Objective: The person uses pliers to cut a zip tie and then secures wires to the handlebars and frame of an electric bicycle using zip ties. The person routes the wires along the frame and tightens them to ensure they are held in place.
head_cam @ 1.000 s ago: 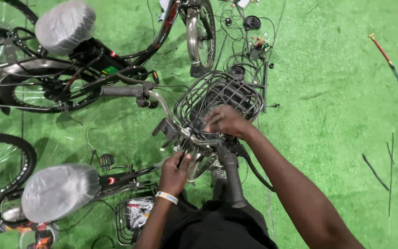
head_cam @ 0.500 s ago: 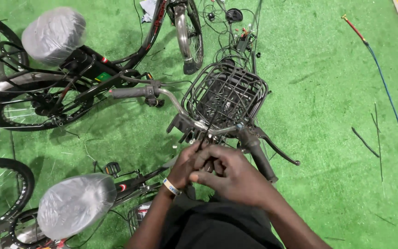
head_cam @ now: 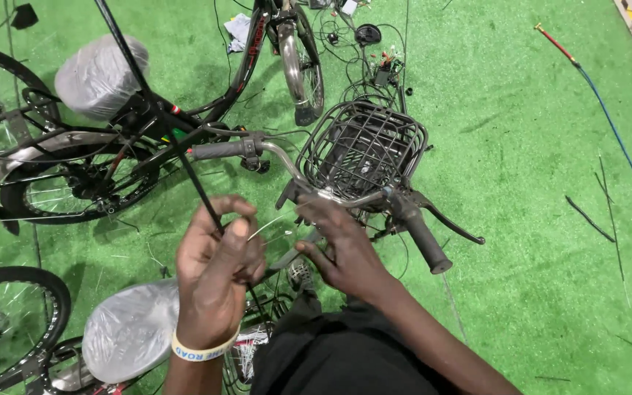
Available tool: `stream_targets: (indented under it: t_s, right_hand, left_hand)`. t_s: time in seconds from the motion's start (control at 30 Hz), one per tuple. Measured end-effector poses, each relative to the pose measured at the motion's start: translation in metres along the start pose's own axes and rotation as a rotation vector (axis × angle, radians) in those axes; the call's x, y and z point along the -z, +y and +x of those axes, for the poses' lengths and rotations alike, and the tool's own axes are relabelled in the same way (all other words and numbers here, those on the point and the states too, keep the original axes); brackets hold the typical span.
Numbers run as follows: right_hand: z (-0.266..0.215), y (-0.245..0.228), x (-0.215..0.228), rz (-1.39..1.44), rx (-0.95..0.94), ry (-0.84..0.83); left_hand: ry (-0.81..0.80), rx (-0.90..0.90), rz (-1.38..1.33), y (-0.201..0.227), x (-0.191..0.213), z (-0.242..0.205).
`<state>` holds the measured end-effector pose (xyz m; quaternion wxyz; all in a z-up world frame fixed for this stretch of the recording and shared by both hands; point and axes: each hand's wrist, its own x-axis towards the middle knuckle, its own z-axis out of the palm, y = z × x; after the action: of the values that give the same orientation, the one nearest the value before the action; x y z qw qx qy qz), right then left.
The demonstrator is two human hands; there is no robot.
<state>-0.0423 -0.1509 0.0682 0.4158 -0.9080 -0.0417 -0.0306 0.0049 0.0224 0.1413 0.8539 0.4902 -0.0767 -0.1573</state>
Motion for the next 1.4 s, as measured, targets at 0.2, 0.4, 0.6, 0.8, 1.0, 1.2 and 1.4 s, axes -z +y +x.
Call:
stream_targets:
  t_s: [0.2,0.4,0.6,0.8,1.0,1.2,1.4]
  right_hand:
    - [0.013,0.018,-0.019,0.499,-0.495,0.303]
    - [0.041,-0.033,0.092,1.200,-0.161,0.603]
    - [0.033,-0.023,0.052,0.968,-0.277,0.505]
    - [0.013,0.016,0.073,0.521,-0.417,0.127]
    - [0.001,0.045,0.103,0.441,-0.641,0.052]
    - [0.015,0.156,0.131,0.239,-0.682,0.285]
    - [0.058,0.208,0.127,0.121,-0.689,-0.111]
  left_hand:
    - [0.114,-0.174,0.240,-0.022,0.012,0.029]
    - [0.006,-0.056,0.263,-0.072,-0.005,0.044]
    - [-0.315,-0.062,0.170,-0.165,-0.030,0.063]
    - [0.108,0.153,0.438,-0.218,0.013,0.048]
    - [0.359,0.098,0.747,-0.220,0.053,0.057]
    - [0.333,0.105,0.894,-0.188,0.019,0.065]
    - [0.253,0.371,1.010,-0.230,0.029,0.059]
